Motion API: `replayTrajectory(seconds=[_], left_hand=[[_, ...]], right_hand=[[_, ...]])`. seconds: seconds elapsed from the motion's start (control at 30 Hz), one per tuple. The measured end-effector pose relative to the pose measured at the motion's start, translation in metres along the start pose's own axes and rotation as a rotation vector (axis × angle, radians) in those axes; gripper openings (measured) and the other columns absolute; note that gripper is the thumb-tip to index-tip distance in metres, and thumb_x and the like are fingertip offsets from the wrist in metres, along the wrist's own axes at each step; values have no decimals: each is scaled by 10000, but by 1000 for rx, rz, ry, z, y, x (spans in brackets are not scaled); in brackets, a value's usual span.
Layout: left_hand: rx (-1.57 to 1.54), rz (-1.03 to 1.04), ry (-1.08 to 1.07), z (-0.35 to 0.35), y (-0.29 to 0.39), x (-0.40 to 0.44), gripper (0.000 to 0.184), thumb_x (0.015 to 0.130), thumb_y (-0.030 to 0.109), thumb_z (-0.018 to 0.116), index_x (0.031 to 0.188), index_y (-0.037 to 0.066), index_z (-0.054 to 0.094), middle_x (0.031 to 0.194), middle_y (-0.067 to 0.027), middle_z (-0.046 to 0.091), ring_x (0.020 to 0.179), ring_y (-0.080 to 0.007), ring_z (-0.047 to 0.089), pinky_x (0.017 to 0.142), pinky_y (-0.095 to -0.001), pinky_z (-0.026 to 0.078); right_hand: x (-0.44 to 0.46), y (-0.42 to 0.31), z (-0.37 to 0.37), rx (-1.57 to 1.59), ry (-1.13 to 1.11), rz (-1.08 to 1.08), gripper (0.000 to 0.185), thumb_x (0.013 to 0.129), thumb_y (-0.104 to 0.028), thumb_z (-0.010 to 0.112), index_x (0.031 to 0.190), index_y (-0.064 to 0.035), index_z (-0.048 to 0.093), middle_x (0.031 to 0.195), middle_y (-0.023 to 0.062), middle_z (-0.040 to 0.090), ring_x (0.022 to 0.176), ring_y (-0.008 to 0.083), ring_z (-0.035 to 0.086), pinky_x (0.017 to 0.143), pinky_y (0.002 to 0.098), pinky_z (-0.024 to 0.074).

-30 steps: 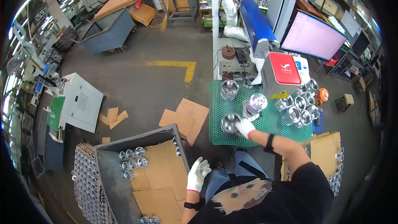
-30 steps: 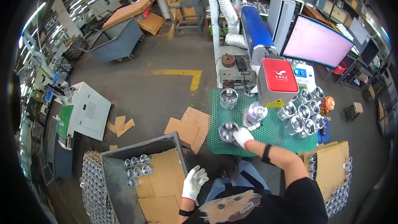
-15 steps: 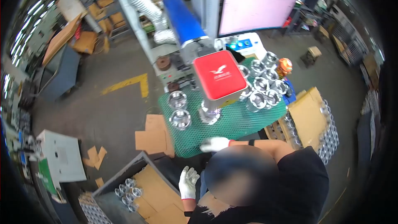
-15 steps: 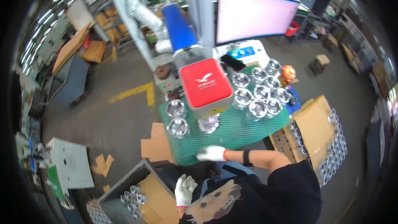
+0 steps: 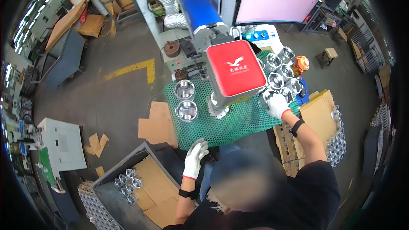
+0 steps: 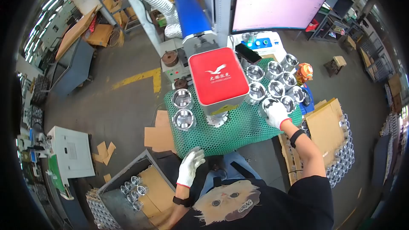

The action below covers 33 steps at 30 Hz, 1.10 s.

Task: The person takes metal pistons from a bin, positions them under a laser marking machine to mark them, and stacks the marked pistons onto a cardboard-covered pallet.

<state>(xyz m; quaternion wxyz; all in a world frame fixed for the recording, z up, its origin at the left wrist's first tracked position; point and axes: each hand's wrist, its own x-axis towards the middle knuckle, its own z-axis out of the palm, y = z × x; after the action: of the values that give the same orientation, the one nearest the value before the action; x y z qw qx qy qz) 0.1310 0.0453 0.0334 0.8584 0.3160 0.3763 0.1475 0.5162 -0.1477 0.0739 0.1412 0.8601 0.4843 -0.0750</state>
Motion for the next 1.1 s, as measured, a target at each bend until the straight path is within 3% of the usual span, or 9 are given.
replayTrajectory(seconds=[0.13, 0.27, 0.43, 0.6, 0.67, 0.7, 0.83, 0.97, 1.1], left_hand=[[13, -5, 229, -69, -30, -43, 524, 973, 299, 612, 1377, -20, 509, 1283, -210, 604, 1099, -296, 627, 896, -403, 548], [-74, -81, 322, -113, -66, -70, 550, 952, 332, 643, 1384, 17, 514, 1240, -184, 624, 1065, -269, 636, 855, -391, 556], [-201, -22, 6, -46, -5, -71, 524, 1007, 355, 543, 1390, -1, 506, 1260, -166, 619, 1101, -248, 618, 938, -374, 511], [-732, 203, -322, -26, 33, -96, 357, 1001, 276, 560, 1249, 20, 562, 1227, -138, 643, 1102, -239, 635, 968, -390, 529], [-309, 477, 12, -8, 46, -111, 295, 973, 262, 622, 1176, 51, 586, 1211, -129, 652, 1118, -256, 642, 965, -421, 546], [-783, 372, -126, -1, 54, -109, 316, 963, 280, 641, 1174, 51, 585, 1219, -128, 651, 1128, -268, 640, 962, -445, 548], [-464, 299, 39, 38, 84, -109, 480, 1001, 303, 578, 1356, -14, 510, 1282, -145, 627, 1142, -251, 637, 991, -420, 524], [135, 157, 65, 77, 64, -67, 418, 1010, 329, 546, 1272, 5, 585, 1055, -114, 648, 915, -193, 647, 802, -326, 533], [434, -66, -205, 105, 12, 6, 539, 987, 497, 523, 1267, 42, 595, 965, -190, 662, 791, -324, 659, 707, -387, 530]], right_hand=[[-39, -38, 35, 202, 285, 55, 260, 724, -231, 681, 909, -52, 712, 1120, 233, 613, 1016, 376, 623, 861, 451, 532], [-84, -130, -2, 472, -77, 111, 248, 740, -257, 636, 923, -115, 725, 996, 199, 650, 911, 379, 649, 803, 473, 543], [-79, -230, -87, 757, -301, -545, 377, 769, -363, 731, 951, -34, 710, 883, 140, 704, 768, 283, 673, 706, 396, 529], [-64, -258, -163, 1977, -936, -512, 448, 829, -143, 774, 1221, 31, 645, 1091, 78, 712, 964, 122, 660, 869, 272, 522], [-44, -260, -150, 1816, -802, -493, 480, 870, -183, 736, 1260, 66, 607, 1106, 87, 707, 953, 118, 658, 864, 266, 522], [-36, -258, -146, 1681, -727, -467, 484, 886, -202, 719, 1267, 72, 600, 1098, 88, 708, 943, 120, 660, 859, 267, 522], [-20, -214, -117, 1811, -926, -344, 660, 953, -390, 596, 1432, 42, 451, 1278, 136, 622, 1112, 158, 605, 913, 293, 502], [-34, -183, -96, 1952, -505, -572, 1094, 731, -374, 826, 1548, 16, 212, 1521, 136, 373, 1359, 222, 417, 1100, 357, 374], [-45, -141, -52, 2081, -510, -58, 903, 776, -289, 793, 1518, -67, 328, 1395, 120, 495, 1302, 215, 488, 1093, 346, 394]])
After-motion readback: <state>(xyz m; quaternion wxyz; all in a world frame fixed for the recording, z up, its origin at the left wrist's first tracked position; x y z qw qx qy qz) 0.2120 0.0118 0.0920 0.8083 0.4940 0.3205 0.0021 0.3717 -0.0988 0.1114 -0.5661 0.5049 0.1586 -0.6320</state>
